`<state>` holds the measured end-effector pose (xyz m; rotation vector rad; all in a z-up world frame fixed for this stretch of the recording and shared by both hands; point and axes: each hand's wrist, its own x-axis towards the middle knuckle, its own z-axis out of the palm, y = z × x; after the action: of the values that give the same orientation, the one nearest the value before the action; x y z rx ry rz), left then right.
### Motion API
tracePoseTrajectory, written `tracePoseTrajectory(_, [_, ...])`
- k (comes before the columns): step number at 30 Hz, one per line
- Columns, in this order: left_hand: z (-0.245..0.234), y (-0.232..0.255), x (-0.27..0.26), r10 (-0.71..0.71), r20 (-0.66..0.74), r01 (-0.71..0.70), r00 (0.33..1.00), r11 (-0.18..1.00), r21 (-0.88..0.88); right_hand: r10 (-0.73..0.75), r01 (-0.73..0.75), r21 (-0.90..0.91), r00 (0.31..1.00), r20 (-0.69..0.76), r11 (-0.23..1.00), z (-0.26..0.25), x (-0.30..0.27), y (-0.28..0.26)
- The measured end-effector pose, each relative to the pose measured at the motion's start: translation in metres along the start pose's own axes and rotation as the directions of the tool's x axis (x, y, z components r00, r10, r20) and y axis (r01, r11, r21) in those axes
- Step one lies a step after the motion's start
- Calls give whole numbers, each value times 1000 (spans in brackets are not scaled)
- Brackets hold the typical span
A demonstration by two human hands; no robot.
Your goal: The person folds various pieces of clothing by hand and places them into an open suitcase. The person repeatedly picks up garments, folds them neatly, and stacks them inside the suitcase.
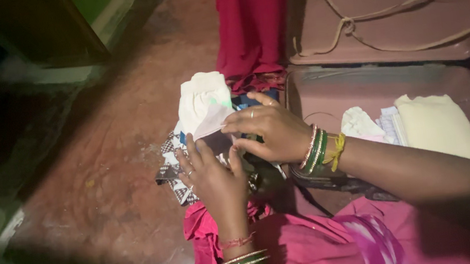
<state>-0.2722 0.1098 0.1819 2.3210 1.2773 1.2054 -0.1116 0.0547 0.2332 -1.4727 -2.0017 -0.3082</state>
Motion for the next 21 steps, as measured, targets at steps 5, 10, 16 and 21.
tracePoseTrajectory(5, [-22, 3, -7, 36, -39, -37, 999, 999, -25, 11, -8, 77, 999, -38, 997, -15, 5, -14])
tracePoseTrajectory(10, [-40, 3, -16, 47, -127, -59, 991, 994, -94, 65, -51, 131, 992, -106, 990, -24, 7, -28])
tracePoseTrajectory(16, [-59, 0, -29, 47, -261, -82, 964, 989, -126, 8, 11, 155, 992, -124, 988, -37, 5, -44])
tracePoseTrajectory(21, [-69, 1, -40, -28, -241, -20, 970, 981, -191, 9, 13, 190, 993, -114, 982, -44, 2, -60])
